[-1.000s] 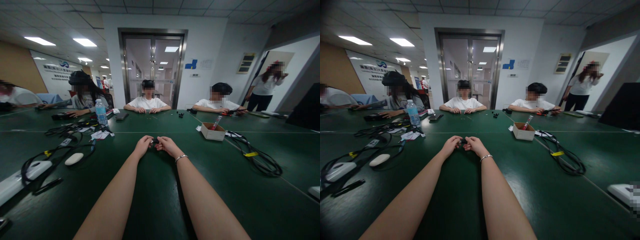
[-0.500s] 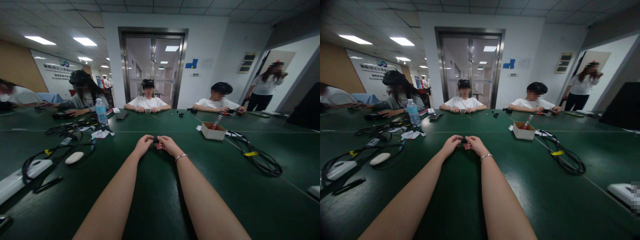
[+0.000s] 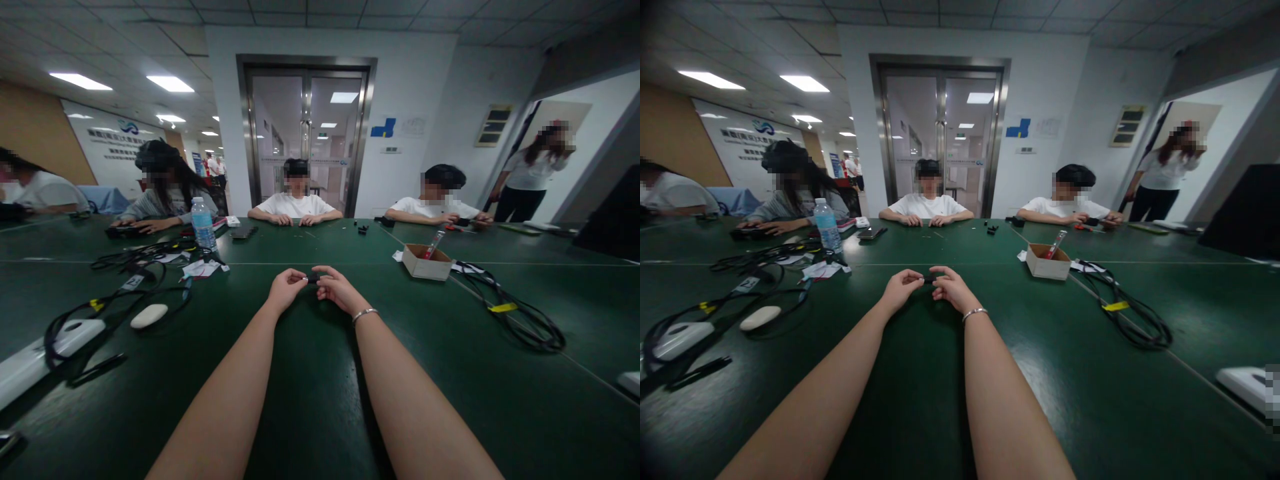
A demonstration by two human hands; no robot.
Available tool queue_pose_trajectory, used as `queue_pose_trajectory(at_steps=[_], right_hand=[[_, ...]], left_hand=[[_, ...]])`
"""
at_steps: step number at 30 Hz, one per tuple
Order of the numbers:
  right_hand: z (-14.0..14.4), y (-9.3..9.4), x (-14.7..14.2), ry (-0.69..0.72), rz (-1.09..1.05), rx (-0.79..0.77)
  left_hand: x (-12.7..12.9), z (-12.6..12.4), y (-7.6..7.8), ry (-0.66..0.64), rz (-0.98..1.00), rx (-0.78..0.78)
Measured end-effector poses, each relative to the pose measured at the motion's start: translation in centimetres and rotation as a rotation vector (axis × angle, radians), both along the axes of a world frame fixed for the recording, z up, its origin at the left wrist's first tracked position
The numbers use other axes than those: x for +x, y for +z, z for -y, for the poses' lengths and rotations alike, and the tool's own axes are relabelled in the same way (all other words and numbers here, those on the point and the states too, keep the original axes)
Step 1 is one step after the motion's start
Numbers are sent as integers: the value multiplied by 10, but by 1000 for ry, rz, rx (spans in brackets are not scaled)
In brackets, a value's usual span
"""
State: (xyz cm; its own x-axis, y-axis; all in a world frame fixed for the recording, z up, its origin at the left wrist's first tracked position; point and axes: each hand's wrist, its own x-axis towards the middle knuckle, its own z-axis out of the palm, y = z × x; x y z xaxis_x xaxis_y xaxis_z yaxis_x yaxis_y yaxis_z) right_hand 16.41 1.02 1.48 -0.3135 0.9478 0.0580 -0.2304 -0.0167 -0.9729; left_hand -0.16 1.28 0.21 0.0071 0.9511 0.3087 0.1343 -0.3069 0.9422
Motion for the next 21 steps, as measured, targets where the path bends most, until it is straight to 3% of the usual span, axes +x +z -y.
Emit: queue_pose_trajectory(at_steps=[7, 12, 16, 21], right_hand=[[-1, 1, -6, -76, 165, -4], [1, 1, -5, -46, 55, 10], [1, 2, -5, -28, 131, -46], [3, 3, -1, 82, 56, -10]], left_hand=[[0, -5, -5, -29, 16, -4], [1, -2, -2, -33, 64, -27], [2, 0, 2, -35, 99, -38], [1, 3, 7, -1, 87, -77]])
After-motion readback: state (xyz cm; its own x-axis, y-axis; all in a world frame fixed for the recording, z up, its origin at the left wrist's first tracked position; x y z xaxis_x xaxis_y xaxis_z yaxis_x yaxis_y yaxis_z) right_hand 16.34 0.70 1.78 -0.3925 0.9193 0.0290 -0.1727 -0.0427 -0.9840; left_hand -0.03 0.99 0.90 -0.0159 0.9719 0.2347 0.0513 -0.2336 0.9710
